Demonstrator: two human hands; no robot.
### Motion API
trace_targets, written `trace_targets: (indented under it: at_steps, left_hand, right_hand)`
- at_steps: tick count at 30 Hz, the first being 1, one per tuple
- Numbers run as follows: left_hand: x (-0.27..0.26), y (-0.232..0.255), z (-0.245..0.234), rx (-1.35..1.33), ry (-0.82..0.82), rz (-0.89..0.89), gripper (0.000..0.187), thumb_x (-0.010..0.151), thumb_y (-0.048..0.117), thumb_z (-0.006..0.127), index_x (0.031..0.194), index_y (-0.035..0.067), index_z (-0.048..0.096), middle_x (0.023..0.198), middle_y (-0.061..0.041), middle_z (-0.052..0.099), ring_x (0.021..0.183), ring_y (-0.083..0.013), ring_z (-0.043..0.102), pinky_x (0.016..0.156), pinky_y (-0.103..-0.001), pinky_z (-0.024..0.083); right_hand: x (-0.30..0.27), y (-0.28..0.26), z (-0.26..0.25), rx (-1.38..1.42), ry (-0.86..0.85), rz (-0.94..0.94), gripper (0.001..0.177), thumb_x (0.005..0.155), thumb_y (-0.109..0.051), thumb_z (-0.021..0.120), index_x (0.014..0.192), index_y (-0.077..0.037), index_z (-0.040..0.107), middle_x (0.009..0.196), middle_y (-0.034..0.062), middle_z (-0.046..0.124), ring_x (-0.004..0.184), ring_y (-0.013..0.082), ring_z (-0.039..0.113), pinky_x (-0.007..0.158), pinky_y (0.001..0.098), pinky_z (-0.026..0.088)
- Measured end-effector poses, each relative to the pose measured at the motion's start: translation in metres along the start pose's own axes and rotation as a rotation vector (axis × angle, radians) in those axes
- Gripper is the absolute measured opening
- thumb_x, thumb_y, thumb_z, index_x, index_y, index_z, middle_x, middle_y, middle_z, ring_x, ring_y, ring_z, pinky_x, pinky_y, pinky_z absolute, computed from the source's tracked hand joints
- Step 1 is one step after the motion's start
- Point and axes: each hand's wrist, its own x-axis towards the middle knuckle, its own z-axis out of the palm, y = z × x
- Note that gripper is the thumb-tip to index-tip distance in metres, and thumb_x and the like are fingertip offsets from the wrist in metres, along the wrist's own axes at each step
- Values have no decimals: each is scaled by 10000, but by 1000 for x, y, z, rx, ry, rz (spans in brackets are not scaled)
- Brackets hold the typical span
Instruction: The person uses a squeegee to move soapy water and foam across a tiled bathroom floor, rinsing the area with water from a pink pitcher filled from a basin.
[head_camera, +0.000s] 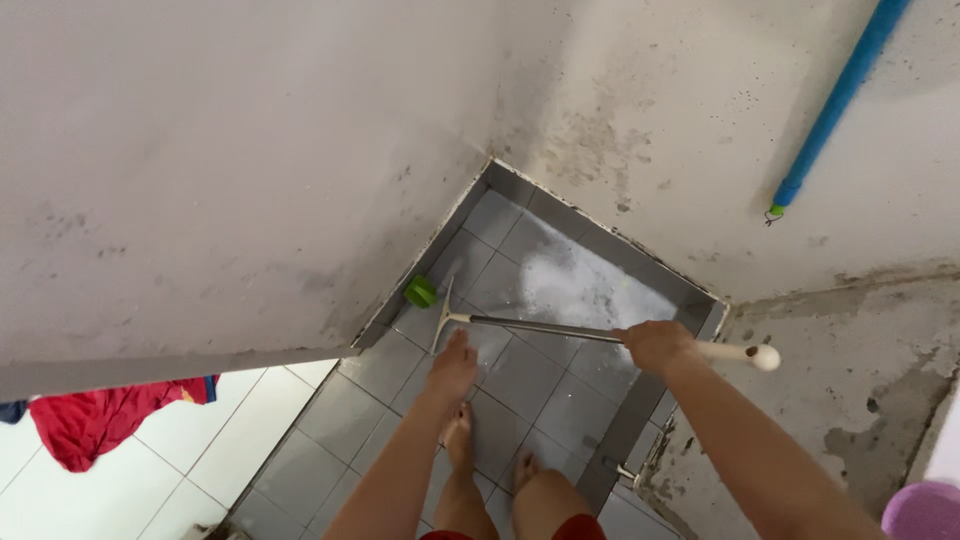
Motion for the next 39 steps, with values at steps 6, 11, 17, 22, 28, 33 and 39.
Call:
trace_targets:
  at_steps: [6, 11, 17, 22, 28, 33, 39]
  left_hand:
    - [9, 32, -8, 22, -63, -111, 627, 1047, 338, 301, 1607, 61, 244, 1705, -114, 190, 1551, -267, 223, 1246, -367, 235]
    - [42, 72, 22, 59, -38, -8, 624, 1067, 366, 289, 1602, 47, 250, 1701, -119, 203, 1560, -262, 214, 1261, -357, 228]
    - [38, 132, 29, -2, -87, -7, 631, 1071, 358, 297, 1600, 22, 225, 1703, -133, 175, 1576, -273, 170, 1263, -372, 199]
    - [24, 191, 17, 35, -164, 5, 659, 1052, 366, 326, 1610, 48, 180, 1713, -116, 126, 1565, -277, 165, 1254, -369, 193]
    - [10, 290, 17, 85, -78, 433, 736, 995, 326, 476, 1611, 45, 188, 1681, -123, 193, 1551, -284, 171, 1246, -439, 137]
    - [10, 346, 21, 637, -32, 641, 616, 953, 349, 604, 1482, 96, 415, 1524, -122, 440, 1452, -289, 337, 1185, -642, 96]
    - [-3, 330, 35, 580, -98, 722, 362, 948, 305, 572, 1277, 167, 630, 1172, -12, 674, 1259, -248, 526, 1221, -679, 4]
  right_hand:
    - [-32, 97, 32, 24, -152, 134, 582, 1021, -249, 493, 1548, -458, 360, 1425, 16, 616, 1269, 242, 642, 1038, 483, 540]
    - [-68, 195, 38, -47, -299, 246, 512, 1090, -302, 414, 1562, -492, 357, 1379, 27, 663, 1231, 228, 688, 1020, 464, 585]
    - [-63, 239, 6, -135, -245, 222, 487, 1112, -317, 370, 1573, -472, 344, 1398, 57, 616, 1235, 252, 665, 1009, 448, 586]
    - [-49, 193, -61, 58, -122, 130, 656, 885, -206, 671, 1489, -397, 498, 1402, -15, 638, 1293, 227, 631, 1050, 440, 543]
    - [-60, 84, -135, 142, 310, 33, 183, 905, -105, 620, 998, -62, 771, 1048, 182, 756, 982, 335, 742, 817, 425, 607]
    - [-80, 29, -165, 97, 560, 70, 138, 834, -179, 749, 936, -89, 774, 963, 95, 726, 904, 287, 748, 647, 461, 608]
    - [-124, 18, -142, 129, 287, 147, 195, 829, -160, 772, 1003, -76, 753, 1004, 57, 684, 917, 271, 747, 691, 395, 598]
